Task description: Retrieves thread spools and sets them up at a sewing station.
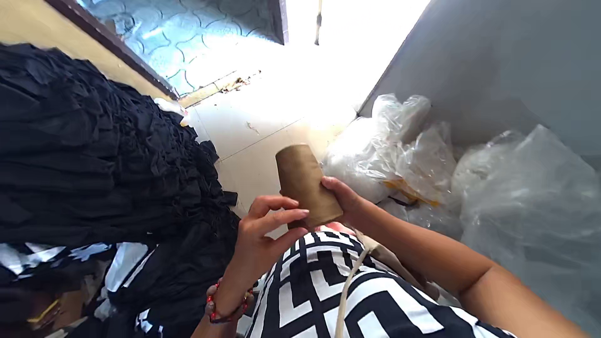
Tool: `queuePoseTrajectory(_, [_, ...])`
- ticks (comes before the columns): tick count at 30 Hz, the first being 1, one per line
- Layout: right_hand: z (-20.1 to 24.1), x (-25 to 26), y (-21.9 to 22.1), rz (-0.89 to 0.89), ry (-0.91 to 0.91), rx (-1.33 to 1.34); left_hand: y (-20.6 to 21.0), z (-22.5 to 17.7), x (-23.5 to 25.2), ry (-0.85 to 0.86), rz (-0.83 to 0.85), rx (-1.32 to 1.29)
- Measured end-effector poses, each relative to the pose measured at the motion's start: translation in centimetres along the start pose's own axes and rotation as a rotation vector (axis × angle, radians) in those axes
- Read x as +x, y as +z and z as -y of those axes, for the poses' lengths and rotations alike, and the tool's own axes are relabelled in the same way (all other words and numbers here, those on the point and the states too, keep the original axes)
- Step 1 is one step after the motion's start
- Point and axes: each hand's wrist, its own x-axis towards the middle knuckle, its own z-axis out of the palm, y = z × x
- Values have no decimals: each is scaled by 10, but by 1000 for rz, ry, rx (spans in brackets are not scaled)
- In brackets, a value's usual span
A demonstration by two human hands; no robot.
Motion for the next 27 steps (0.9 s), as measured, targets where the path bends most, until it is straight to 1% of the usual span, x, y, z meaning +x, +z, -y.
queuePoseTrajectory(2, [25, 53, 8, 7, 39, 14, -30, 21, 29, -55, -59, 63])
queuePoseTrajectory(5, [55, 135, 26, -41, 80, -35, -78, 54, 68, -98, -144, 216])
queuePoseTrajectory(8, [82, 220, 42, -24, 94, -99, -120, 99, 115, -66, -219, 347])
queuePoseTrajectory(12, [114, 327, 69, -68, 110, -72, -190, 166, 184, 22, -242, 370])
queuePoseTrajectory(14, [136, 374, 88, -108, 115, -61, -229, 191, 224, 59, -248, 375])
queuePoseTrajectory(16, [163, 425, 104, -119, 110, -47, -267, 219, 268, 80, -219, 319])
queuePoseTrajectory(17, [174, 445, 109, -132, 104, -30, -281, 231, 289, 66, -184, 249])
queuePoseTrajectory(20, [210, 496, 113, -183, 78, 5, -319, 264, 352, -49, -38, -125])
queuePoseTrajectory(22, [237, 530, 104, -186, 32, 21, -342, 286, 400, -133, -3, -343])
queuePoseTrajectory(23, [250, 548, 98, -191, 7, 34, -354, 301, 423, -155, -7, -403])
queuePoseTrajectory(25, [278, 590, 84, -197, -36, 47, -376, 336, 471, -160, -29, -453])
queuePoseTrajectory(27, [310, 636, 69, -205, -56, 52, -394, 374, 519, -91, -27, -340])
